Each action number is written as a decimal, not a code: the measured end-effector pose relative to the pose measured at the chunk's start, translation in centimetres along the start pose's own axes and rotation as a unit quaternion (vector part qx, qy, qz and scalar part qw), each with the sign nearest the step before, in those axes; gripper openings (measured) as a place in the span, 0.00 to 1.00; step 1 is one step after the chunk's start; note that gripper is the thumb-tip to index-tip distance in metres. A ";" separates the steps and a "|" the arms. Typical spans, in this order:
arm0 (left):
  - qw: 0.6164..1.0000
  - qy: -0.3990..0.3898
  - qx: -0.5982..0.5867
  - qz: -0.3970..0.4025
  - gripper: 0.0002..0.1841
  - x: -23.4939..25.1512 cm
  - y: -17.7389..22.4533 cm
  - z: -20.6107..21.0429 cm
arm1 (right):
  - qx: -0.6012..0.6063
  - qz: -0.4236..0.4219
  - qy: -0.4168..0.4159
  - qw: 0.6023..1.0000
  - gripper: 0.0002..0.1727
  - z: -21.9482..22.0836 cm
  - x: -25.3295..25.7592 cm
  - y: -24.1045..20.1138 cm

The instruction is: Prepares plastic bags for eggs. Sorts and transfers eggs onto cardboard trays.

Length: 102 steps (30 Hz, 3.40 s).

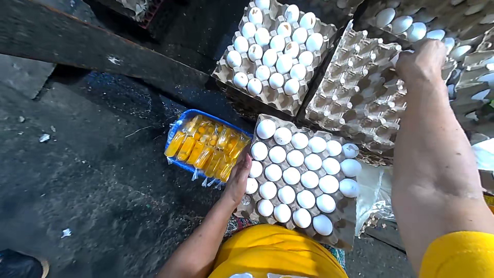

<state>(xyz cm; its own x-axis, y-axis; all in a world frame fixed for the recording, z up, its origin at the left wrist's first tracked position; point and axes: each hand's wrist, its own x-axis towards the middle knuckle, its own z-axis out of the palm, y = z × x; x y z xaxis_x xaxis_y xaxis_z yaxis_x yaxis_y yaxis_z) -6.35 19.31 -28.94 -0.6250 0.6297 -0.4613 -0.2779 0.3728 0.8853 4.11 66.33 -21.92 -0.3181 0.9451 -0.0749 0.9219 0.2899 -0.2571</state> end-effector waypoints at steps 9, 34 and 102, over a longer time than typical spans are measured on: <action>1.000 -0.006 -0.008 -0.002 0.34 0.0 -0.6 -0.4 | 0.264 -0.200 -0.058 0.942 0.20 0.5 -8.9 -5.6; 1.000 0.005 0.005 -0.011 0.32 -1.0 -0.6 -0.5 | -0.092 -0.235 -0.130 0.959 0.47 3.7 -16.0 1.9; 1.000 0.006 -0.002 0.001 0.34 -0.5 -0.7 -0.3 | -0.044 -0.302 -0.147 0.941 0.29 4.5 -14.1 3.7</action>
<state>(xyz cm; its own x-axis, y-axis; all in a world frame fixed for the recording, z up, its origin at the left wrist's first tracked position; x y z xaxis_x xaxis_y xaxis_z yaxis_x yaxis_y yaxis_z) -6.05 18.51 -29.28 -0.6341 0.6218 -0.4596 -0.2804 0.3690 0.8861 10.96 53.44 -26.16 -0.8258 0.5243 -0.2075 0.5632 0.7847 -0.2588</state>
